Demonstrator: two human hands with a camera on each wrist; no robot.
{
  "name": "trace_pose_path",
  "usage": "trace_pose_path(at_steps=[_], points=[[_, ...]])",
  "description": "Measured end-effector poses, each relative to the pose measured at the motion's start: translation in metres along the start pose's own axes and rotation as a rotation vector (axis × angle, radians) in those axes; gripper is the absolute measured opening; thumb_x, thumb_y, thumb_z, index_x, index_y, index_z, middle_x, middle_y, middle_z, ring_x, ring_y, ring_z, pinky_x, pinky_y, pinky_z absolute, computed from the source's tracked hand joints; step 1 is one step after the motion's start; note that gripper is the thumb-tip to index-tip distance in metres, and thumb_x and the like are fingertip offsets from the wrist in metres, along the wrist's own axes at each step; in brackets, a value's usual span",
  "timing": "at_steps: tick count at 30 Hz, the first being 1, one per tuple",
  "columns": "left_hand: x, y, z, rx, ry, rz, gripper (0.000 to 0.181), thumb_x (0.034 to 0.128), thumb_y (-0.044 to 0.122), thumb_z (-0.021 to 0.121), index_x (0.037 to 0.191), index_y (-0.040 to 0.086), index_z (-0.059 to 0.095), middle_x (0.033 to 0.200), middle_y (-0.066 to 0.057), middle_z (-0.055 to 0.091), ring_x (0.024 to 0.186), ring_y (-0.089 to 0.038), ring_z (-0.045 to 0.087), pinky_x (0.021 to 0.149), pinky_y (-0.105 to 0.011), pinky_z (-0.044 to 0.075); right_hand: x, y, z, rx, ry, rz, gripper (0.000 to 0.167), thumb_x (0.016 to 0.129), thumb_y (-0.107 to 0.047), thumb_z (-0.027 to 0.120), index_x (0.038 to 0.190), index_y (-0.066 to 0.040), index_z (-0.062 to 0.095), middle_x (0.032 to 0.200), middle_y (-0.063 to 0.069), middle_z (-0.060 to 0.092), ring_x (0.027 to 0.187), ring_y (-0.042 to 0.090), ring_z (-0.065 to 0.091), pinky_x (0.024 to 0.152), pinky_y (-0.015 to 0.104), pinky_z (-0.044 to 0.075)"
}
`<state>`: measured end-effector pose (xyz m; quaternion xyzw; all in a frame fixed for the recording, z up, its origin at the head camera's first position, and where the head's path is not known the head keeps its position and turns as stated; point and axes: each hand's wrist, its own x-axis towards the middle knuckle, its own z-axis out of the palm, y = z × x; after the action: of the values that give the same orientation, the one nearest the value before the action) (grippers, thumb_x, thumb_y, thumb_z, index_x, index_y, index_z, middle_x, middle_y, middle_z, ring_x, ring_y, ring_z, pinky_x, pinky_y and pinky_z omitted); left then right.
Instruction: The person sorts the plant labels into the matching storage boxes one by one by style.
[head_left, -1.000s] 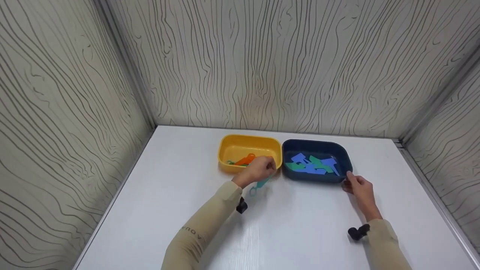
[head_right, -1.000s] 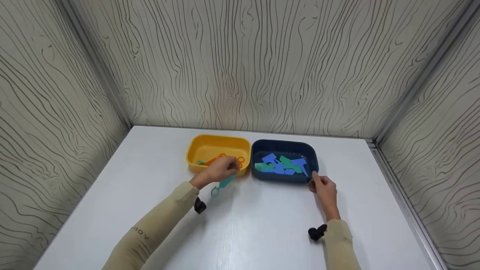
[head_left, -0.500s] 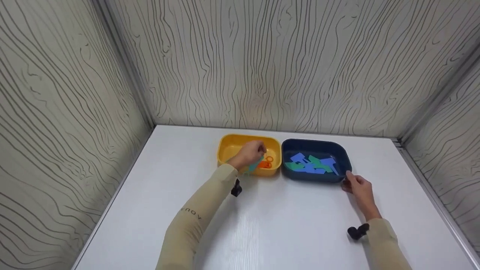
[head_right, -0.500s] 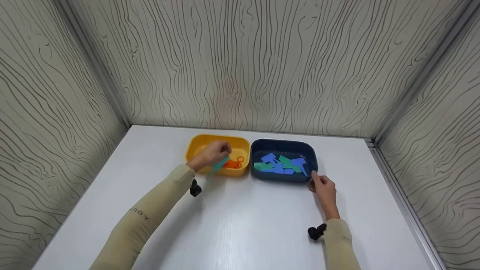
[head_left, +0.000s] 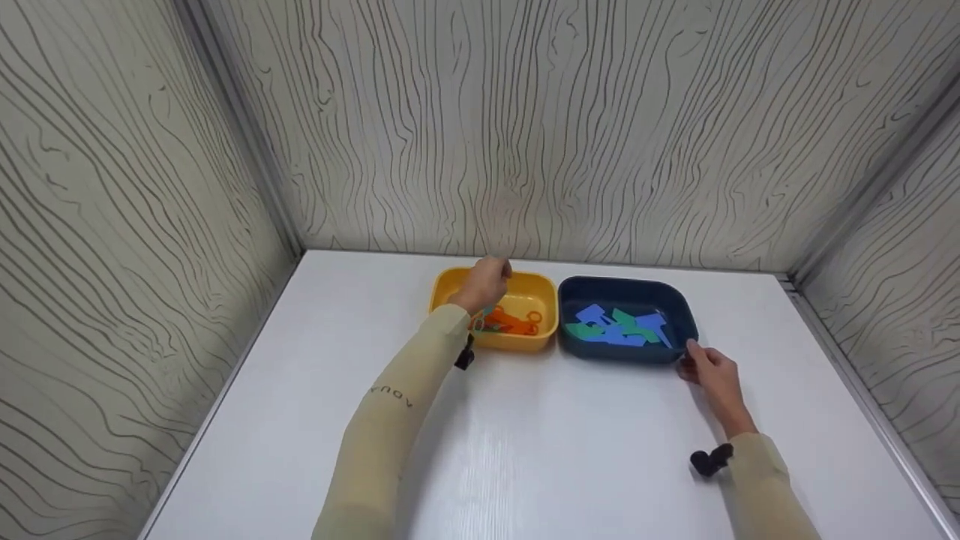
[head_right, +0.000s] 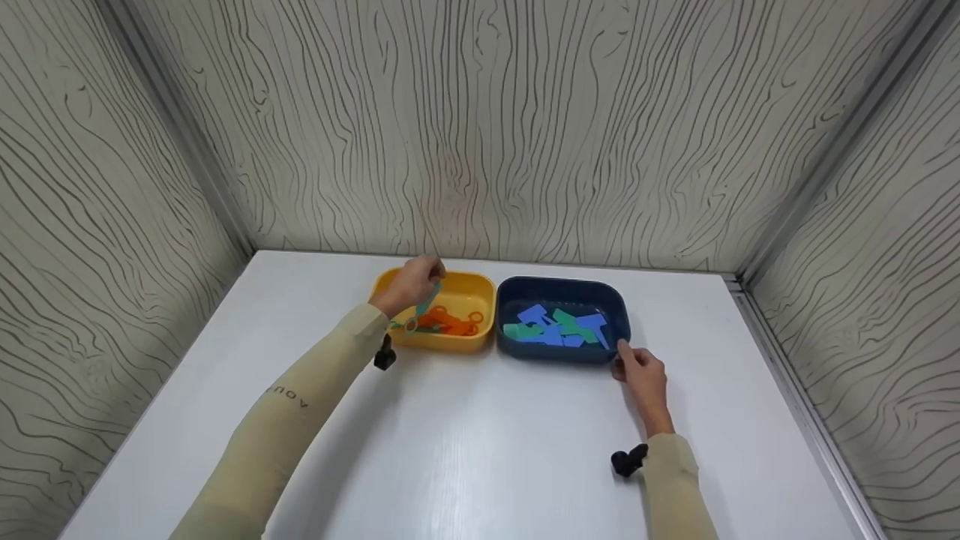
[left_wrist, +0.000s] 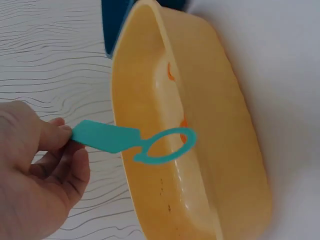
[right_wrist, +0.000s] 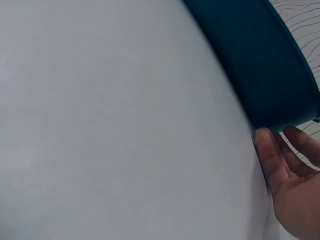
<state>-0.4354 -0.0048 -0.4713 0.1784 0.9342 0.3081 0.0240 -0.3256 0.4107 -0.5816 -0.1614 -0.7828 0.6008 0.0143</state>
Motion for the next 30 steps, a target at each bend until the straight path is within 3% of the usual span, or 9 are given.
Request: trace_pose_path(at_steps=[7,15,24,30], points=[[-0.001,-0.007,0.002,0.107,-0.038,-0.013,0.025,0.0951,-0.005,0.048,0.114,0.002,0.061,0.112,-0.01,0.06,0.103,-0.022,0.058,0.09,-0.034,0.051,0.003,0.003,0.005,-0.031,-0.009,0.008,0.073,0.094,-0.06,0.049,0.126,0.005,0.05,0.093,-0.005,0.064,0.08,0.002,0.065,0.076,0.016,0.055],[0.0,-0.001,0.003,0.201,-0.034,-0.022,0.024,0.0965,0.002,0.053,0.118,0.008,0.061,0.117,-0.008,0.059,0.113,-0.023,0.054,0.097,-0.035,0.048,0.002,0.0,0.005,-0.043,-0.02,0.015,0.073,0.094,-0.06,0.049,0.128,0.005,0.05,0.096,-0.001,0.065,0.082,0.003,0.065,0.077,0.017,0.055],[-0.006,-0.001,0.002,0.19,-0.022,-0.017,0.024,0.0968,0.003,0.053,0.119,0.008,0.061,0.117,-0.007,0.056,0.111,-0.022,0.052,0.096,-0.035,0.048,0.002,0.002,0.005,0.054,-0.005,0.001,0.068,0.094,-0.054,0.054,0.12,0.009,0.052,0.087,-0.004,0.067,0.078,0.004,0.067,0.076,0.019,0.056],[-0.011,0.006,0.0,0.156,-0.04,0.035,0.024,0.0967,0.003,0.05,0.117,0.007,0.062,0.114,-0.008,0.06,0.104,-0.021,0.057,0.092,-0.033,0.051,0.003,-0.001,0.001,-0.014,0.016,0.002,0.072,0.093,-0.06,0.051,0.122,0.006,0.052,0.089,-0.006,0.066,0.079,0.001,0.065,0.075,0.016,0.055]])
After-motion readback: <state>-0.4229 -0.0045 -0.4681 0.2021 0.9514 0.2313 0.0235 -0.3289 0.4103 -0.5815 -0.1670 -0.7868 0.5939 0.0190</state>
